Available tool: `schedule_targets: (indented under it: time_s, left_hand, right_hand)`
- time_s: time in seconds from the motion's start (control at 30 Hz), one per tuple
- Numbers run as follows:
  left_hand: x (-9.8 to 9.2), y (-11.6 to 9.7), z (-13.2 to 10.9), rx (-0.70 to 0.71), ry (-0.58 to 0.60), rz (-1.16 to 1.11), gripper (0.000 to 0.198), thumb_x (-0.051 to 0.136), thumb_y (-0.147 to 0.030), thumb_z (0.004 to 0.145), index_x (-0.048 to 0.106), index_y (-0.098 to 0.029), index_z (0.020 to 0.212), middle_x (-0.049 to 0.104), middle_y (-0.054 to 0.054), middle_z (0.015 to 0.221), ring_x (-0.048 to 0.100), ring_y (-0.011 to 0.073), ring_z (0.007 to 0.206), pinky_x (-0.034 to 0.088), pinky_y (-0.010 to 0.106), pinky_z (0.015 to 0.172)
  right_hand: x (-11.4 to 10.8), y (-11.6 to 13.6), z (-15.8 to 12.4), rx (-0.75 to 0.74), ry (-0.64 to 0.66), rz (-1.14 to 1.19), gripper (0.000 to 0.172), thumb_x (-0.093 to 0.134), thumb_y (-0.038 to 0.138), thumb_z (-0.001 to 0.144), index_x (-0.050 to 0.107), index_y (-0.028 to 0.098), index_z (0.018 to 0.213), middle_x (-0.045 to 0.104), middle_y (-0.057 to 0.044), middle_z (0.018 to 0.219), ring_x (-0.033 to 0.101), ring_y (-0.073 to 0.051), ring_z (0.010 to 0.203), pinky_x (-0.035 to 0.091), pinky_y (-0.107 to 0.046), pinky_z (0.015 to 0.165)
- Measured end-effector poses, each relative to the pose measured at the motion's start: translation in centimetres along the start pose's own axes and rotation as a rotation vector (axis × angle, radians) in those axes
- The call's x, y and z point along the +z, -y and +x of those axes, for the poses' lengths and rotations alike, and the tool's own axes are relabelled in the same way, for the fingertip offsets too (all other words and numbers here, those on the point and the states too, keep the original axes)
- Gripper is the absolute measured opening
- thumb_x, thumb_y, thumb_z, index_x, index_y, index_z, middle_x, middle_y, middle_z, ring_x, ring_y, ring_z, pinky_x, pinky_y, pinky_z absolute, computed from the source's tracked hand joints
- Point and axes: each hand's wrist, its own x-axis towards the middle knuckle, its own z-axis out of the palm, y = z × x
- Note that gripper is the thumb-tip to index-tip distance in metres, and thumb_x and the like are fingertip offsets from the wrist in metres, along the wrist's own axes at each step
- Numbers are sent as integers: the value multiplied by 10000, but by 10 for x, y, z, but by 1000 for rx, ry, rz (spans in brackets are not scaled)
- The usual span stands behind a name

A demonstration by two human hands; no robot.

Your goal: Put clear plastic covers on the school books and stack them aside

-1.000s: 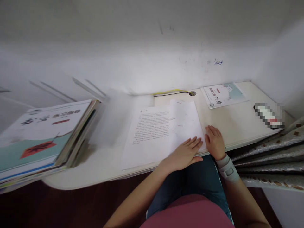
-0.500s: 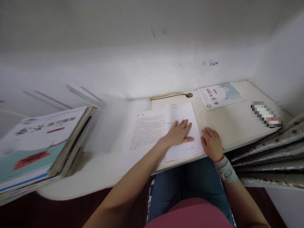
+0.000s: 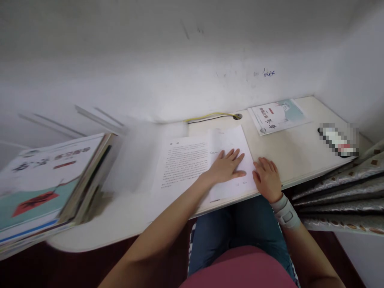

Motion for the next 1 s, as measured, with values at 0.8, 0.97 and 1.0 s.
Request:
schedule_targets:
  time_s: [0.8,0.97,1.0]
  left_hand:
    - [0,17,-32,-93,-43,58,681,332,-629,892,330,-251,1457,296,97,1529,157,399,1416,81,722,1054]
    - [2,13,-26,-76,-26,45,710,294,-654,887,279,-258,1476,257,78,1544,137,385,1424,62,723,1057]
    - [1,12,-25,-74,-15,45,716,291,-656,887,273,-252,1478,246,78,1548,131,382,1426,59,724,1056]
  right_hand:
    - [-3,-8,16,4,125,-136,387,435,361,924,588,182,1231,518,-185,1362,490,-334,1223,390,-533,967]
    - [-4,-25,20,43,232,-279,463,412,415,931,530,185,1314,481,-196,1394,432,-368,1278,356,-563,985]
    - [-4,-24,20,40,249,-299,467,400,427,935,519,206,1329,460,-192,1413,412,-368,1296,346,-561,994]
